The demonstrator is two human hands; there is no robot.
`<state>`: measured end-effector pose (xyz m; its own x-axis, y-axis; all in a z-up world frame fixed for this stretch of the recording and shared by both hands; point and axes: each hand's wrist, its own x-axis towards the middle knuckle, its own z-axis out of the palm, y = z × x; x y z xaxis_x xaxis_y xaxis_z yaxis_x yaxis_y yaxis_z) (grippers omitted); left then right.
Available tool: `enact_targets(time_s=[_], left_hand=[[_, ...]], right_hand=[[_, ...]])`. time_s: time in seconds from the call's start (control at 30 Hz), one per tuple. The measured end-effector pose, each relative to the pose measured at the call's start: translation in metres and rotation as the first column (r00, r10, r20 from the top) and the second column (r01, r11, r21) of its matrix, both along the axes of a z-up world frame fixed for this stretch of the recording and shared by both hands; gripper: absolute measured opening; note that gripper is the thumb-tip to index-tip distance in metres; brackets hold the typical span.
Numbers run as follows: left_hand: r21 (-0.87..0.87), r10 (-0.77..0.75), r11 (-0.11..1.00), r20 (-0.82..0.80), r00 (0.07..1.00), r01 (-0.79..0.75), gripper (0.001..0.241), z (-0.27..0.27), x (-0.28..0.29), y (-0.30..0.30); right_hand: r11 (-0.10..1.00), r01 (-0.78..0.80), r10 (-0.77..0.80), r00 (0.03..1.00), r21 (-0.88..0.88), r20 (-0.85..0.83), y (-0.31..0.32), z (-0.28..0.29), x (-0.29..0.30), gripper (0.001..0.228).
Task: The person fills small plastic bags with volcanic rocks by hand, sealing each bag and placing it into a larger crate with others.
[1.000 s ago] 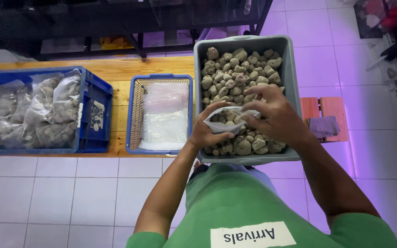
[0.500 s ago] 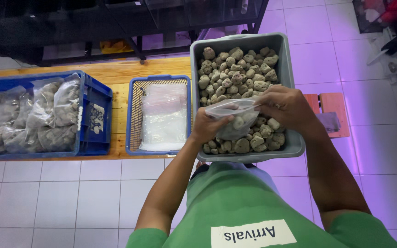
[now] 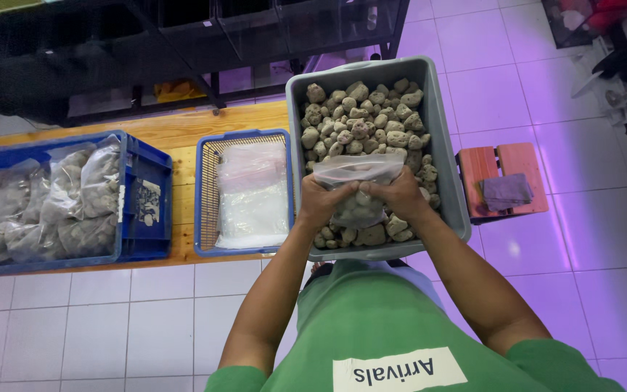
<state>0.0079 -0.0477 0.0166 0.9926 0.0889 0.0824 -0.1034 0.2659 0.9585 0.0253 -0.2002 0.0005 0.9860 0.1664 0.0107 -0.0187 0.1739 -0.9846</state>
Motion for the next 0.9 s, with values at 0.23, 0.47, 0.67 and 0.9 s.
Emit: enact_targets(time_s=[0.23,0.47,0.67,0.9], left_hand=[[-0.124,0.095,0.987,-0.090,0.991,-0.106,0.009,-0.055,0.006,0.004],[-0.312,0.276,0.904,-0.091,0.957,-0.291,0.007,-0.059,0.007,0.003],[-0.399,0.301,0.864,-0.078,0.950,-0.307,0.007,-0.092,0.014,0.008],[-0.466,0.323,0.821,-0.096,0.942,-0.329,0.006,-0.113,0.017,0.009]], right_hand=[[0.976,0.180,-0.181,0.983,0.121,-0.004,-0.010,-0.042,0.012,0.011],[0.928,0.285,-0.295,0.956,0.241,0.004,-0.017,-0.050,0.013,0.008],[0.891,0.335,-0.354,0.935,0.308,0.009,-0.019,-0.061,0.016,0.008],[0.873,0.347,-0.372,0.928,0.343,0.007,-0.016,-0.050,0.013,0.016]])
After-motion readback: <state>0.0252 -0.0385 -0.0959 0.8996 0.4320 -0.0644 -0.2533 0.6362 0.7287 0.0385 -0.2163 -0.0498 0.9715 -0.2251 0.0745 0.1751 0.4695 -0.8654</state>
